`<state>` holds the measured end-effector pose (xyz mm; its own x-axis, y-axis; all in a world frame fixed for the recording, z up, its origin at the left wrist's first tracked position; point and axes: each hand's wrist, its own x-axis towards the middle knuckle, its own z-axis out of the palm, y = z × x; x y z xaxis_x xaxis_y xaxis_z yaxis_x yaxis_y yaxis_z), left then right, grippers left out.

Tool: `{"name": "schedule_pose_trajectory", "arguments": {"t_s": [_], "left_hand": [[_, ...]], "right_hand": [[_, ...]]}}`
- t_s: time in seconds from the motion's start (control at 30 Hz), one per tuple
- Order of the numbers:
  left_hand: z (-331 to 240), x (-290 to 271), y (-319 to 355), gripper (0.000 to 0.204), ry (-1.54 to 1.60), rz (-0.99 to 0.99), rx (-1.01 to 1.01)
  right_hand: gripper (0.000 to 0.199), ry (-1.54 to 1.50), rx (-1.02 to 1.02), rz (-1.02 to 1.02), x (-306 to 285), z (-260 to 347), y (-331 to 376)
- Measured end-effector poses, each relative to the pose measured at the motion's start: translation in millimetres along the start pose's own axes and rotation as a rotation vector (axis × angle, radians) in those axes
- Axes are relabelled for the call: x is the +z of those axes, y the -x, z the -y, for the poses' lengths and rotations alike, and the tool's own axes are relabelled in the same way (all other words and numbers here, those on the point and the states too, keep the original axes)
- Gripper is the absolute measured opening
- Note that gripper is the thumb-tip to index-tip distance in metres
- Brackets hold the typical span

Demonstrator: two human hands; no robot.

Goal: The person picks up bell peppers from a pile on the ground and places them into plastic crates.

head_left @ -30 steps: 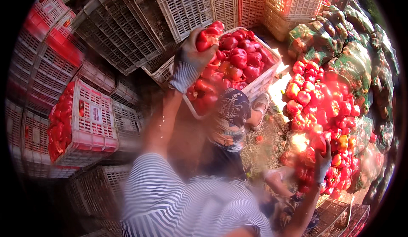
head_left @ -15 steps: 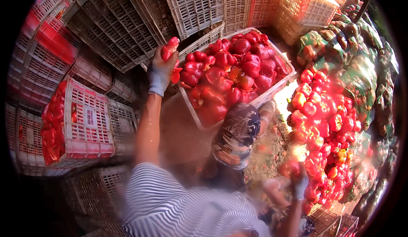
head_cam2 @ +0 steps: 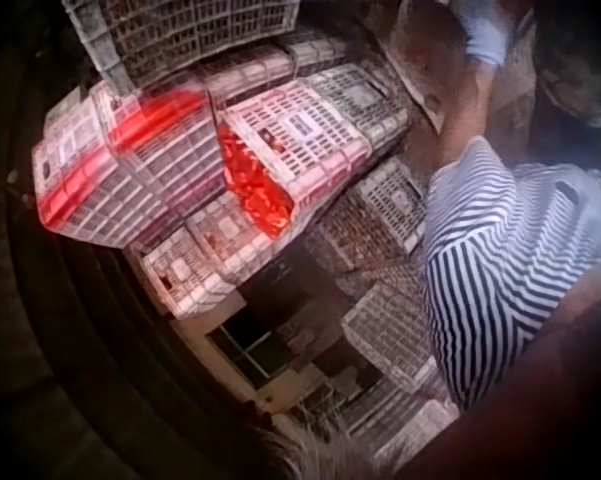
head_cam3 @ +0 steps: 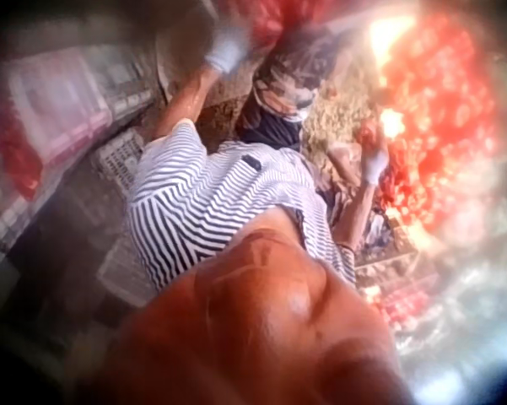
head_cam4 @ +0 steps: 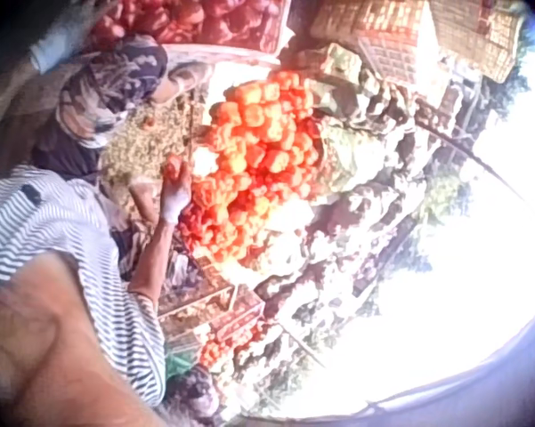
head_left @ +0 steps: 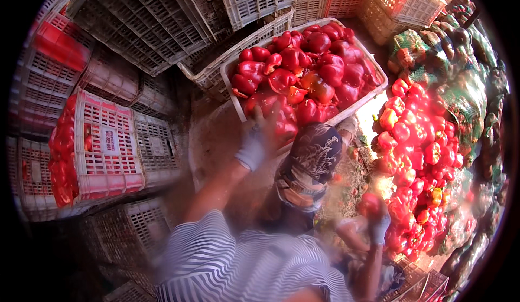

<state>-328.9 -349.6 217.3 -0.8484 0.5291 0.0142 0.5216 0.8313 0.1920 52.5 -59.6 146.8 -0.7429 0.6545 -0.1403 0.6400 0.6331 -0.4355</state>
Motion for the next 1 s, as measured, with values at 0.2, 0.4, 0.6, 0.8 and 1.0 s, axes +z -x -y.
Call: {"name": "schedule_pose_trajectory", "arguments": {"t_s": [0.2,0.4,0.6,0.8,1.0], "left_hand": [[47,-4,-14,0.075,0.237,-0.28,0.12],[31,-12,-26,0.056,0.234,-0.534,0.162],[12,-31,-44,0.051,0.415,-0.691,0.192],[-19,-10,-69,0.055,-0.049,-0.229,0.37],[-27,12,-78,0.057,-0.195,-0.121,0.474]], "right_hand": [[0.054,0.003,-0.144,-0.289,-26,32,-38],[0.059,-0.116,-0.471,-0.536,-77,160,-148],[0.066,-0.043,-1.022,-0.545,-61,298,-222],[0.051,0.401,-1.262,-0.058,-5,282,-253],[0.046,0.173,-0.949,-0.006,-16,233,-233]]}}
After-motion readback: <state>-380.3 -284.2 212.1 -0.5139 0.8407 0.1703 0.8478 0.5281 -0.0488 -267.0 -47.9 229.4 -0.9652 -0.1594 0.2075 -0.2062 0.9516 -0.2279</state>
